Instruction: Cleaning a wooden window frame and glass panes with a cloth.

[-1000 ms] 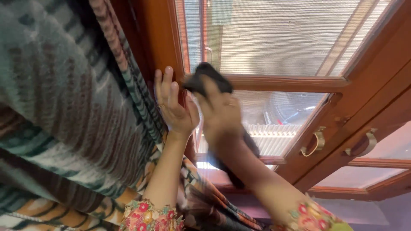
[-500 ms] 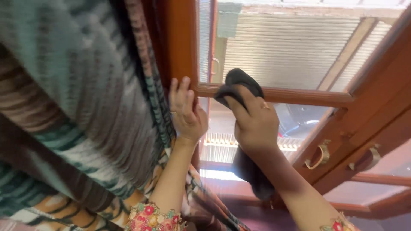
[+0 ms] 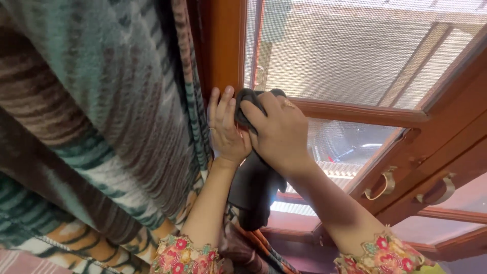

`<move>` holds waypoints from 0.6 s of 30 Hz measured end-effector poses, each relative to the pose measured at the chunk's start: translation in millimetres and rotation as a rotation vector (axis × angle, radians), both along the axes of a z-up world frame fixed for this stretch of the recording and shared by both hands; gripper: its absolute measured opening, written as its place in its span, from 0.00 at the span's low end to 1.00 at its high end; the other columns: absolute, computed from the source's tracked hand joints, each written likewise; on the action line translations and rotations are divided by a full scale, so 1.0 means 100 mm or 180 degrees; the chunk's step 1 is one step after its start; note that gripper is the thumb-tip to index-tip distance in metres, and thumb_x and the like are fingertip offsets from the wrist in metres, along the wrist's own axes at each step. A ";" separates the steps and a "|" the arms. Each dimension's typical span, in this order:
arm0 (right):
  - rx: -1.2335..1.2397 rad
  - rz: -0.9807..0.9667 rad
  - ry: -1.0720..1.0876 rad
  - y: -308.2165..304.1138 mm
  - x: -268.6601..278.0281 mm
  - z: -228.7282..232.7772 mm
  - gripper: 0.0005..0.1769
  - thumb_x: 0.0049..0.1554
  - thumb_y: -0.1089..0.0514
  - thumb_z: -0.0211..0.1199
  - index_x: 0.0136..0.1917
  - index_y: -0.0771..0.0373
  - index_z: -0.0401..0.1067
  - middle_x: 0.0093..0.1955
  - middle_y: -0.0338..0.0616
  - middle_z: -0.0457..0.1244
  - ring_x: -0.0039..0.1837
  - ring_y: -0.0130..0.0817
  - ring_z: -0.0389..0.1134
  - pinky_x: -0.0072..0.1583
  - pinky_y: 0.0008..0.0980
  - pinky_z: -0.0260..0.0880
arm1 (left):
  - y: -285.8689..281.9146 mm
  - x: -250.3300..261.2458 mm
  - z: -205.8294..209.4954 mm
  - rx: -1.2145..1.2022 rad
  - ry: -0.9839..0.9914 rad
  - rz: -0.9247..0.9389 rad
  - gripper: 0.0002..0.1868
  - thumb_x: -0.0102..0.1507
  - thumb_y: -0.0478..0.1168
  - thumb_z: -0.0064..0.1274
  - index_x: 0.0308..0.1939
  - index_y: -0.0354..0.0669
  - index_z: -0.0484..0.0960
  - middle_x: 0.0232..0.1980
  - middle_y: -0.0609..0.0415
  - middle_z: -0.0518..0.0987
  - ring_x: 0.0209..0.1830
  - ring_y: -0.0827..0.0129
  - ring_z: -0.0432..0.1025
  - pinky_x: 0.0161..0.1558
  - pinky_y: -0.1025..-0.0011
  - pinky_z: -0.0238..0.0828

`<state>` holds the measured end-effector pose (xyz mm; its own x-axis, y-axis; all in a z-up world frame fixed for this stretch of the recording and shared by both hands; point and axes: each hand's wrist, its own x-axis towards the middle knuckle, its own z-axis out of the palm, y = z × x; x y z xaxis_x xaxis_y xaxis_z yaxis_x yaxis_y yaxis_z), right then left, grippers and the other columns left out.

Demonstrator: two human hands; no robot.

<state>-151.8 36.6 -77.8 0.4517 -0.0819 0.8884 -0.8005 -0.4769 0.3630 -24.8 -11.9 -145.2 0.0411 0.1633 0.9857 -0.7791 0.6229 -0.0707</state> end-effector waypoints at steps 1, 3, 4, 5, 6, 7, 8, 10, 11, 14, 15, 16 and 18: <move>-0.0065 -0.0078 0.0009 -0.01 0.01 0.00 0.15 0.57 0.49 0.56 0.57 0.46 0.73 0.47 0.38 0.61 0.44 0.40 0.67 0.46 0.36 0.69 | -0.01 0.00 -0.01 0.0007 -0.0006 0.0006 0.23 0.70 0.34 0.31 0.69 0.32 0.63 0.73 0.40 0.68 0.75 0.37 0.59 0.74 0.47 0.58; -0.0125 -0.0177 0.0017 -0.02 0.00 -0.01 0.14 0.58 0.48 0.54 0.57 0.45 0.73 0.46 0.37 0.60 0.44 0.39 0.66 0.46 0.34 0.68 | -0.04 0.00 -0.02 0.0019 -0.0014 -0.0007 0.23 0.71 0.34 0.31 0.70 0.32 0.63 0.73 0.39 0.68 0.75 0.37 0.60 0.74 0.48 0.58; -0.0087 -0.0171 -0.0001 -0.03 -0.02 -0.02 0.14 0.59 0.47 0.53 0.57 0.47 0.73 0.46 0.38 0.60 0.43 0.41 0.66 0.45 0.35 0.68 | -0.06 0.00 -0.04 0.0001 -0.0023 0.0021 0.23 0.72 0.38 0.31 0.69 0.32 0.63 0.73 0.39 0.68 0.75 0.37 0.59 0.74 0.47 0.57; -0.0051 -0.0166 -0.0023 -0.03 -0.03 -0.03 0.15 0.60 0.47 0.53 0.56 0.48 0.73 0.45 0.38 0.60 0.43 0.42 0.66 0.45 0.35 0.68 | -0.08 0.00 -0.05 -0.0020 -0.0036 0.0049 0.24 0.73 0.42 0.31 0.69 0.32 0.63 0.73 0.39 0.68 0.75 0.37 0.59 0.74 0.47 0.56; -0.0049 -0.0187 -0.0029 0.02 -0.05 -0.01 0.15 0.60 0.47 0.53 0.56 0.48 0.73 0.45 0.38 0.60 0.43 0.42 0.66 0.45 0.35 0.68 | -0.07 0.00 -0.05 -0.0018 -0.0042 0.0029 0.24 0.73 0.42 0.31 0.69 0.32 0.63 0.73 0.39 0.68 0.75 0.37 0.59 0.74 0.47 0.56; -0.0077 -0.0292 -0.0058 0.06 -0.07 0.01 0.13 0.60 0.49 0.52 0.56 0.47 0.73 0.44 0.37 0.59 0.42 0.40 0.65 0.45 0.34 0.68 | -0.07 0.00 -0.03 -0.0058 -0.0033 0.0092 0.23 0.72 0.40 0.31 0.69 0.33 0.64 0.72 0.40 0.68 0.75 0.37 0.60 0.73 0.47 0.58; -0.0105 -0.0398 -0.0088 0.10 -0.09 0.04 0.13 0.61 0.52 0.51 0.56 0.47 0.73 0.44 0.36 0.59 0.42 0.39 0.65 0.44 0.32 0.68 | -0.08 -0.01 -0.01 -0.0099 -0.0025 0.0155 0.23 0.71 0.37 0.31 0.68 0.33 0.65 0.72 0.40 0.69 0.74 0.37 0.61 0.72 0.48 0.60; -0.0078 -0.0476 -0.0136 0.13 -0.18 0.02 0.13 0.59 0.53 0.54 0.55 0.47 0.73 0.43 0.36 0.59 0.42 0.40 0.66 0.44 0.33 0.68 | -0.08 -0.02 -0.02 -0.0118 -0.0019 0.0150 0.23 0.70 0.36 0.32 0.68 0.32 0.65 0.72 0.40 0.69 0.74 0.37 0.61 0.72 0.48 0.60; -0.0026 -0.0540 -0.0185 0.16 -0.23 0.00 0.13 0.56 0.54 0.57 0.55 0.47 0.74 0.43 0.37 0.59 0.43 0.40 0.66 0.44 0.33 0.69 | -0.08 -0.02 -0.03 -0.0114 -0.0015 0.0159 0.23 0.70 0.35 0.34 0.68 0.31 0.66 0.72 0.40 0.69 0.74 0.37 0.61 0.72 0.48 0.60; -0.0016 -0.0734 -0.0187 0.18 -0.39 -0.02 0.14 0.54 0.53 0.61 0.55 0.45 0.74 0.42 0.36 0.58 0.43 0.39 0.67 0.44 0.34 0.69 | -0.06 -0.03 0.00 -0.0138 -0.0018 0.0199 0.23 0.69 0.35 0.34 0.67 0.31 0.66 0.72 0.39 0.69 0.74 0.37 0.61 0.72 0.48 0.60; -0.0016 -0.0751 -0.0200 0.22 -0.43 -0.02 0.14 0.54 0.53 0.61 0.55 0.45 0.74 0.42 0.36 0.58 0.43 0.39 0.67 0.44 0.34 0.69 | -0.06 -0.03 0.00 -0.0140 -0.0030 0.0182 0.23 0.69 0.35 0.34 0.67 0.31 0.66 0.72 0.39 0.69 0.74 0.37 0.61 0.72 0.48 0.60; -0.0019 -0.0833 -0.0211 0.25 -0.47 -0.01 0.14 0.54 0.55 0.61 0.55 0.46 0.74 0.42 0.36 0.57 0.43 0.39 0.67 0.44 0.34 0.69 | -0.06 -0.03 0.00 -0.0155 -0.0033 0.0210 0.23 0.69 0.35 0.34 0.67 0.31 0.67 0.71 0.39 0.70 0.73 0.37 0.62 0.72 0.48 0.61; -0.0028 -0.0930 -0.0226 0.30 -0.56 0.00 0.14 0.54 0.56 0.62 0.55 0.46 0.74 0.42 0.36 0.57 0.43 0.39 0.67 0.44 0.34 0.69 | -0.06 -0.04 0.01 -0.0177 -0.0038 0.0221 0.22 0.69 0.35 0.34 0.66 0.31 0.68 0.71 0.38 0.70 0.73 0.36 0.62 0.71 0.48 0.61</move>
